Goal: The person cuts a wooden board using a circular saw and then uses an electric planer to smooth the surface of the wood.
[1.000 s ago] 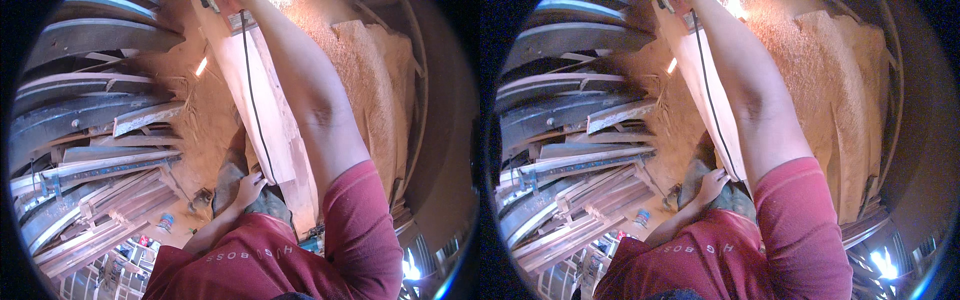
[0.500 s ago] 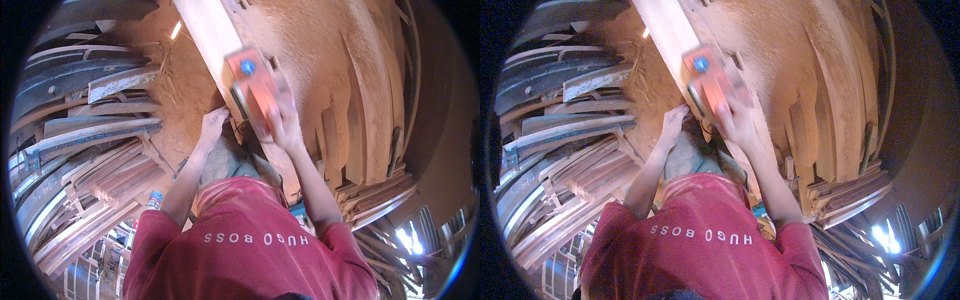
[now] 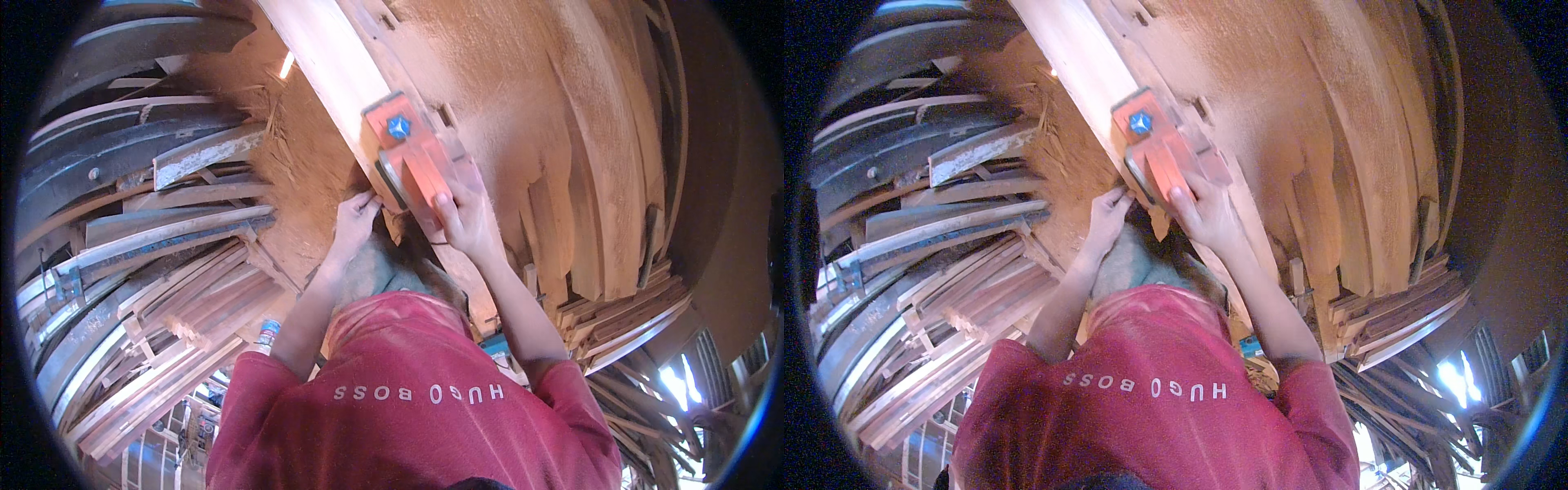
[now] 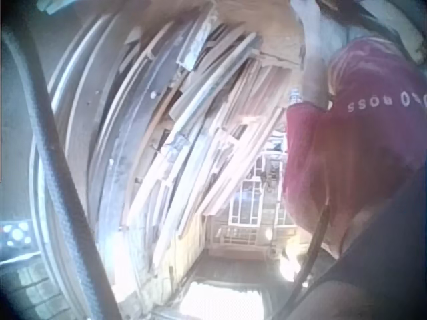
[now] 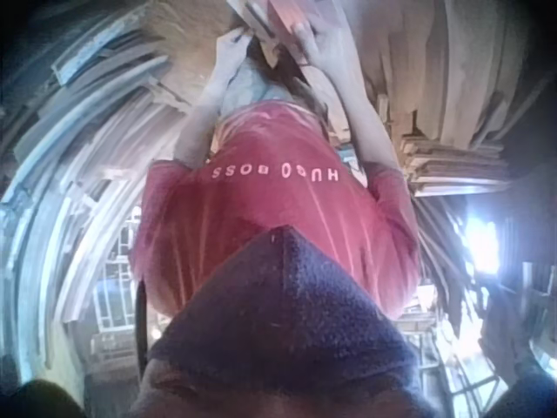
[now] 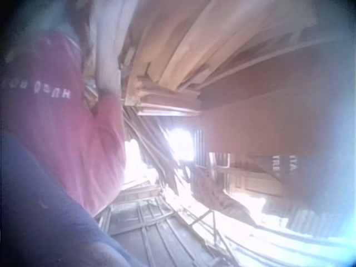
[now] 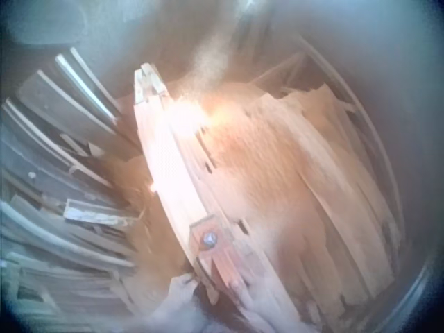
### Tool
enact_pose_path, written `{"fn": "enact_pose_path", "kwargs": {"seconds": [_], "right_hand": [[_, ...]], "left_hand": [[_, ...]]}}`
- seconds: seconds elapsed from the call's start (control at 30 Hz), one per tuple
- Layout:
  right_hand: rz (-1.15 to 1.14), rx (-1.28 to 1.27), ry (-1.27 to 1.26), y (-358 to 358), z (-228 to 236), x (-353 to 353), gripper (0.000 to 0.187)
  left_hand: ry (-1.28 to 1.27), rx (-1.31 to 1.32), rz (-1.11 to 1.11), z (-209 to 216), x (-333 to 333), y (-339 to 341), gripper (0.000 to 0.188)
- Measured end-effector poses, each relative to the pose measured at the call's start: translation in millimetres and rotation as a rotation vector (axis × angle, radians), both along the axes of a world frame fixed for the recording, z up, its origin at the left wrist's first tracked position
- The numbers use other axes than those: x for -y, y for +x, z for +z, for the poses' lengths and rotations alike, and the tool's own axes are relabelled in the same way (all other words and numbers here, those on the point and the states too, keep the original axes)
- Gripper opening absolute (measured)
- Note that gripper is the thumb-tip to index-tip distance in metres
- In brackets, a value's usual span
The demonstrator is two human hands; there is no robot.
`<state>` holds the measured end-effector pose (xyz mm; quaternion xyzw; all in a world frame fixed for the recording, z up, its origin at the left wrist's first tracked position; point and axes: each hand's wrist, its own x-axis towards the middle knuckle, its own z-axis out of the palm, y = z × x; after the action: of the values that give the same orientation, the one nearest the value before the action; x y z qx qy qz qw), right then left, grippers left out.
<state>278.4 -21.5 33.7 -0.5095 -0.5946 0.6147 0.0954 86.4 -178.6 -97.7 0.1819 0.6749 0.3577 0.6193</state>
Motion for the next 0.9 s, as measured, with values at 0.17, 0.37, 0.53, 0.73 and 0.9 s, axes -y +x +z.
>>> {"fn": "enact_pose_path", "kwargs": {"seconds": [0.17,0.37,0.53,0.73,0.9], "right_hand": [[-0.043,0.026,0.059,-73.3,-4.5,-68.1,0.048],[-0.094,-0.045,0.113,-165.7,-35.4,-146.7,0.054],[-0.111,-0.09,0.289,-240.6,-39.1,-209.2,0.054],[-0.1,-0.131,0.524,-322.3,-61.8,-292.2,0.059],[-0.048,-0.161,0.487,-385.5,-63.4,-345.2,0.058]], "left_hand": [[-0.031,-0.066,-0.035,39.3,-32.7,-4.4,0.025],[0.023,-0.158,-0.112,9.4,-19.5,-10.5,0.025],[-0.017,-0.214,-0.143,16.8,-26.3,-14.5,0.025],[-0.05,-0.168,-0.19,14.3,-28.9,-19.9,0.025],[0.017,-0.189,-0.196,10.3,-23.4,-23.1,0.025]]}}
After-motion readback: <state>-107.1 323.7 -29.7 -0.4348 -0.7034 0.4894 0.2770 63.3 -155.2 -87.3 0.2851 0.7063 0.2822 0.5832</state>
